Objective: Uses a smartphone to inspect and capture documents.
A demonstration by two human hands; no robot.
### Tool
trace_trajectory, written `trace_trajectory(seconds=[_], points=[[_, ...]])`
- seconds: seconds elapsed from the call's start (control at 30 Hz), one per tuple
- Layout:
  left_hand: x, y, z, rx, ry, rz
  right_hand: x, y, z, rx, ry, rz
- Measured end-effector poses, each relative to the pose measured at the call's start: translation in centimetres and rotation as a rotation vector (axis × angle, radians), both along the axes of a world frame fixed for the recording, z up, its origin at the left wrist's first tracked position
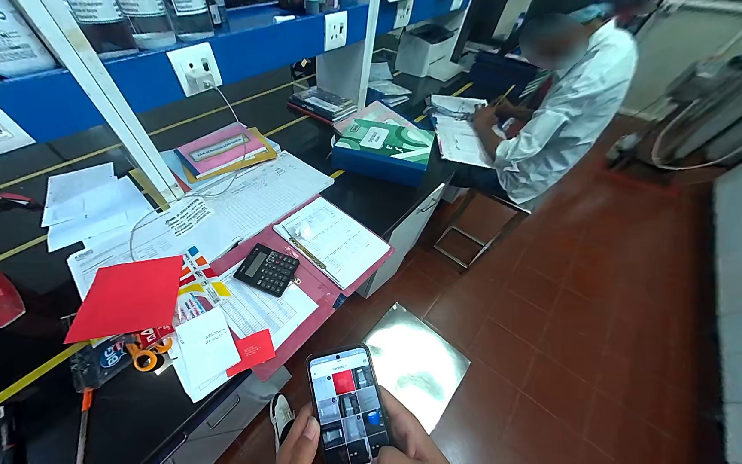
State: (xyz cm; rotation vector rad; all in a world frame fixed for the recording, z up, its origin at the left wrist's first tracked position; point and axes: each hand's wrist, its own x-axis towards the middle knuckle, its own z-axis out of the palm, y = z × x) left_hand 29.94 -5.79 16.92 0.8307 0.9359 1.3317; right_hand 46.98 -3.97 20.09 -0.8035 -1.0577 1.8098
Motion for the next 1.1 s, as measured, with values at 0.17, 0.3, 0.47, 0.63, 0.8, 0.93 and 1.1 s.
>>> trace_trajectory(seconds=[0.17, 0.3, 0.47, 0.63, 0.8, 0.93, 1.1], points=[[0.2, 0.2, 0.1, -0.017, 0.005, 0.0, 0.4, 0.3, -0.3, -0.002, 0.018, 0.007], [0.3, 0.5, 0.2, -0.023, -0.002, 0.009, 0.5, 0.6, -0.4, -0.008, -0.004, -0.003], [0.3, 0.6, 0.6, -0.025, 0.008, 0.012, 0.0, 0.8, 0.1, 0.013, 0.004, -0.015], [0.7, 0.7, 0.7, -0.052, 0.029, 0.107, 0.2, 1.0, -0.5, -0.019, 0.123, 0.095], [0.9, 0.8, 0.8, -0.085, 0.027, 0.153, -0.4, 0.8, -1.0, 0.106, 0.098, 0.086], [0.7, 0.6, 0.3, -0.063, 0.067, 0.14, -0.9, 0.7, -1.2, 0.186, -0.05, 0.022], [0.8, 0.5, 0.0, -0.046, 0.07, 0.131, -0.9, 0.8, -1.2, 0.215, -0.141, 0.003]])
